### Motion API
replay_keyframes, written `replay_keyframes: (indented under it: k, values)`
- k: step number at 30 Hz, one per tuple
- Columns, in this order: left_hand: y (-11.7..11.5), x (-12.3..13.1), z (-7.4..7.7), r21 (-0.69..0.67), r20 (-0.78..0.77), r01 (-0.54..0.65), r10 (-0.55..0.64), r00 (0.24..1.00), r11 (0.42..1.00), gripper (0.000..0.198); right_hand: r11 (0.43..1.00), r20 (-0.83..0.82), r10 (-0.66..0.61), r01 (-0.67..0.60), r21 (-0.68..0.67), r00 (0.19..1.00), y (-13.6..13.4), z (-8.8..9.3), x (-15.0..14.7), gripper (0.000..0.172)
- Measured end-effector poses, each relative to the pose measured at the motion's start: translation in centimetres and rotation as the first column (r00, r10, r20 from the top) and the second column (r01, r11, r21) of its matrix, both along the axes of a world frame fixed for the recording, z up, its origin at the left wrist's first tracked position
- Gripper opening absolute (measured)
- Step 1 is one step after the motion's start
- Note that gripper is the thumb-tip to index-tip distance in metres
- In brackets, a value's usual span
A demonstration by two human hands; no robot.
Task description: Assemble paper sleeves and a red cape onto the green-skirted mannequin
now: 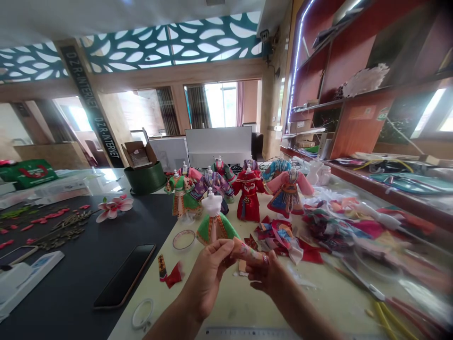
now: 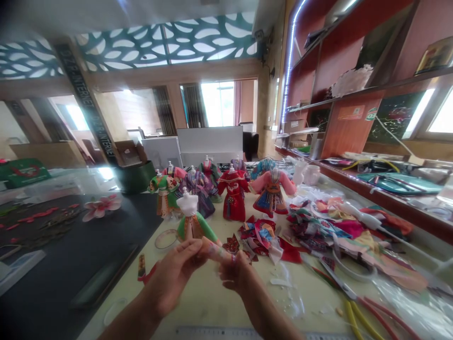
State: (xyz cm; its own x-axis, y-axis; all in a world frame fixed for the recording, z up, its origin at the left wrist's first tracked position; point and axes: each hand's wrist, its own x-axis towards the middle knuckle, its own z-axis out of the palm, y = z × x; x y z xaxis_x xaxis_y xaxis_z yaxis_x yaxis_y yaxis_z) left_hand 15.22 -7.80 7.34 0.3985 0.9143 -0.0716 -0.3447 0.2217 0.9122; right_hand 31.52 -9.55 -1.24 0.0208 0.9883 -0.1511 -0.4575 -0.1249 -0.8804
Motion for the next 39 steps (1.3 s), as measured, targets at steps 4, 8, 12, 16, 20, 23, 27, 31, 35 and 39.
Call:
replay_keyframes:
  k: [4, 8, 12, 16, 20, 23, 27, 31, 35, 39]
  values:
    - [0.1, 0.5, 0.0, 0.005, 0.003, 0.018, -0.018, 1.000, 1.000, 0.016, 0.993, -0.165, 0.009, 0.010, 0.115, 0.986, -0.5, 1.0, -1.0, 0.046]
    - [0.1, 0.4, 0.0, 0.015, -0.026, 0.001, 0.000, 1.000, 1.000, 0.017, 0.982, -0.079, -0.039, 0.052, 0.181, 0.996, -1.1, 3.3, -0.9, 0.022]
    - [0.2, 0.1, 0.2, 0.036, -0.081, -0.017, 0.020, 0.997, 0.999, 0.020, 0.987, -0.167, -0.052, 0.077, 0.144, 0.985, -0.7, 4.1, -0.6, 0.031]
    - [0.4, 0.1, 0.3, 0.012, -0.084, -0.039, 0.039, 0.996, 0.999, 0.019, 0.988, -0.189, 0.113, -0.089, 0.130, 0.975, -0.3, 4.1, -0.5, 0.044]
    - [0.5, 0.4, 0.4, 0.048, -0.038, -0.055, 0.057, 0.998, 0.997, 0.018, 0.994, -0.211, 0.043, -0.022, 0.104, 0.976, -0.3, 3.8, -0.1, 0.048]
    - [0.7, 0.5, 0.1, 0.046, -0.016, -0.082, 0.083, 0.996, 0.996, 0.017, 0.991, -0.213, -0.077, 0.099, 0.094, 0.974, -0.4, 3.3, 0.4, 0.040]
    - [1.2, 0.3, -0.6, 0.006, 0.030, -0.133, 0.133, 0.991, 0.991, 0.014, 0.964, -0.184, -0.173, 0.204, 0.170, 0.968, -0.9, 3.0, 0.6, 0.028]
    - [1.5, 0.1, -1.0, 0.004, 0.043, -0.114, 0.114, 0.993, 0.993, 0.016, 0.949, -0.156, -0.224, 0.252, 0.188, 0.962, -1.4, 3.7, 0.5, 0.028]
    - [1.5, 0.0, -1.2, 0.016, 0.047, -0.102, 0.101, 0.994, 0.995, 0.018, 0.950, -0.121, -0.231, 0.250, 0.185, 0.965, -1.7, 4.0, 0.4, 0.029]
    - [1.5, 0.0, -1.3, 0.031, 0.042, -0.113, 0.112, 0.993, 0.993, 0.016, 0.971, -0.105, -0.144, 0.161, 0.175, 0.984, -1.6, 3.5, 0.3, 0.034]
